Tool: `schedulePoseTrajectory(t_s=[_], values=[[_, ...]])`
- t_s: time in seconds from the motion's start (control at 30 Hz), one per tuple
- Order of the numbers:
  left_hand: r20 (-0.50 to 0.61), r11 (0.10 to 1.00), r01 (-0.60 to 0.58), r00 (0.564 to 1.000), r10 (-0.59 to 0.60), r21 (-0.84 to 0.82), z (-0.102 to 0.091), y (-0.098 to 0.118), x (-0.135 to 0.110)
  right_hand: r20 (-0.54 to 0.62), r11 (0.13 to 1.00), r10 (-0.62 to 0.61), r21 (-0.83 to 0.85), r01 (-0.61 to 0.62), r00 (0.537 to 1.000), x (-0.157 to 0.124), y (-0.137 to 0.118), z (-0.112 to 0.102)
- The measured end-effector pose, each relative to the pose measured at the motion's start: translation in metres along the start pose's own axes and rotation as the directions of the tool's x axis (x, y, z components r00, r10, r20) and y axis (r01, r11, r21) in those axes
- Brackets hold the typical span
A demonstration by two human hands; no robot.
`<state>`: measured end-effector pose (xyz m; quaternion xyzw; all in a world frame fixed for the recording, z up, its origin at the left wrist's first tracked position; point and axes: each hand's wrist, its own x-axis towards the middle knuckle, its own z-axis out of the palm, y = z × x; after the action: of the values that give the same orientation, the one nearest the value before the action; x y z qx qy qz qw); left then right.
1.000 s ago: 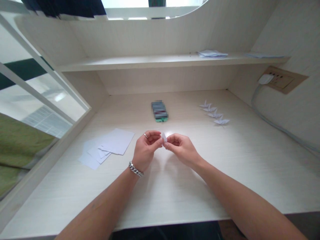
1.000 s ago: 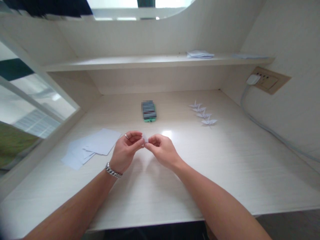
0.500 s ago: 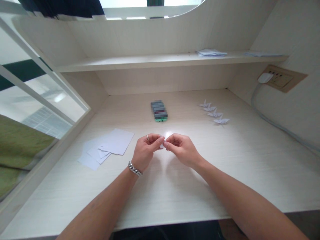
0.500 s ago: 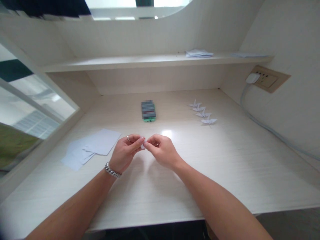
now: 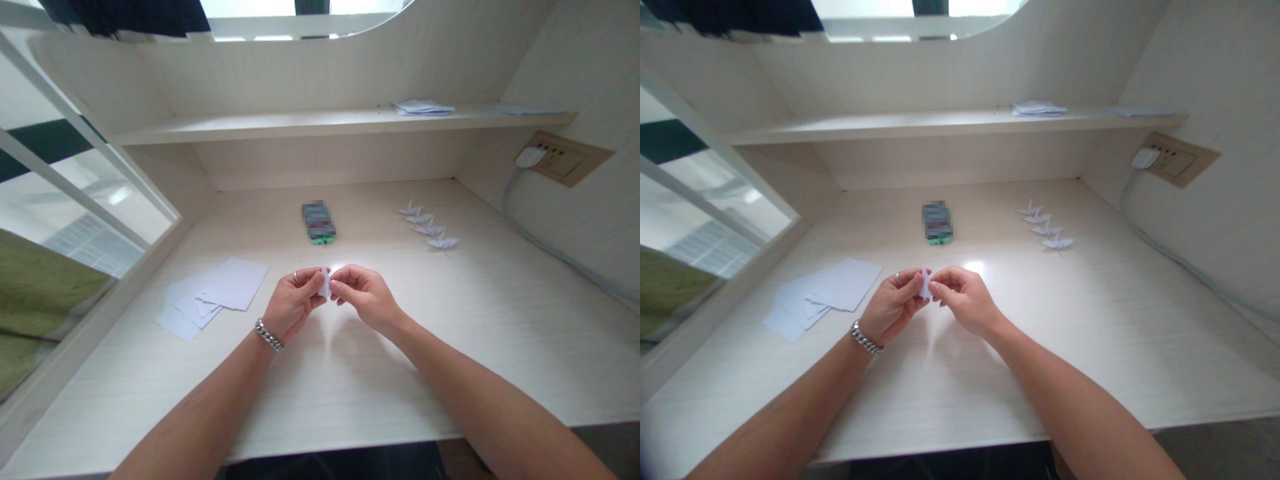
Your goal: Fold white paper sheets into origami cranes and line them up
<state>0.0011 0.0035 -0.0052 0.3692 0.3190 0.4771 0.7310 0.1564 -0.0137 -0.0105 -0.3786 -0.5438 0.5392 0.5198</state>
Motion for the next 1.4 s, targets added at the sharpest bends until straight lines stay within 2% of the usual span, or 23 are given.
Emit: schedulePoseTrajectory(t_s=[0.13, 0.23, 0.5, 0.7, 0.97, 1.2, 1.3, 1.4], values=[[-0.031, 0.999, 0.013, 0.999, -0.012, 0.046, -0.001, -0.001, 0.0, -0.109, 0.992, -0.099, -0.094, 0.089, 0.989, -0.002, 0.0, 0.001], [-0.044, 0.996, 0.018, 0.999, -0.015, 0.086, -0.002, -0.002, 0.0, -0.155, 0.987, -0.13, -0.113, 0.113, 0.979, -0.003, 0.0, 0.001], [-0.057, 0.988, 0.044, 0.998, -0.036, 0.146, 0.0, 0.003, -0.001, -0.143, 0.983, -0.138, -0.144, 0.117, 0.98, -0.002, 0.0, -0.001], [-0.053, 0.974, 0.052, 0.998, -0.041, 0.221, -0.001, 0.005, -0.001, -0.134, 0.963, -0.165, -0.236, 0.13, 0.977, -0.002, 0.0, -0.005], [-0.065, 0.936, 0.063, 0.997, -0.044, 0.347, -0.009, 0.006, 0.0, -0.07, 0.928, -0.163, -0.351, 0.129, 0.984, -0.003, -0.005, -0.007], [-0.041, 0.913, 0.1, 0.995, -0.092, 0.395, -0.011, 0.008, 0.0, 0.055, 0.88, -0.131, -0.453, 0.141, 0.99, -0.003, -0.01, -0.013], [-0.019, 0.9, 0.105, 0.994, -0.107, 0.423, -0.011, 0.008, 0.0, 0.109, 0.841, -0.169, -0.503, 0.201, 0.98, -0.003, -0.011, -0.015], [-0.005, 0.886, 0.091, 0.995, -0.1, 0.455, -0.011, 0.008, 0.0, 0.172, 0.755, -0.25, -0.582, 0.303, 0.953, -0.005, -0.012, -0.016]])
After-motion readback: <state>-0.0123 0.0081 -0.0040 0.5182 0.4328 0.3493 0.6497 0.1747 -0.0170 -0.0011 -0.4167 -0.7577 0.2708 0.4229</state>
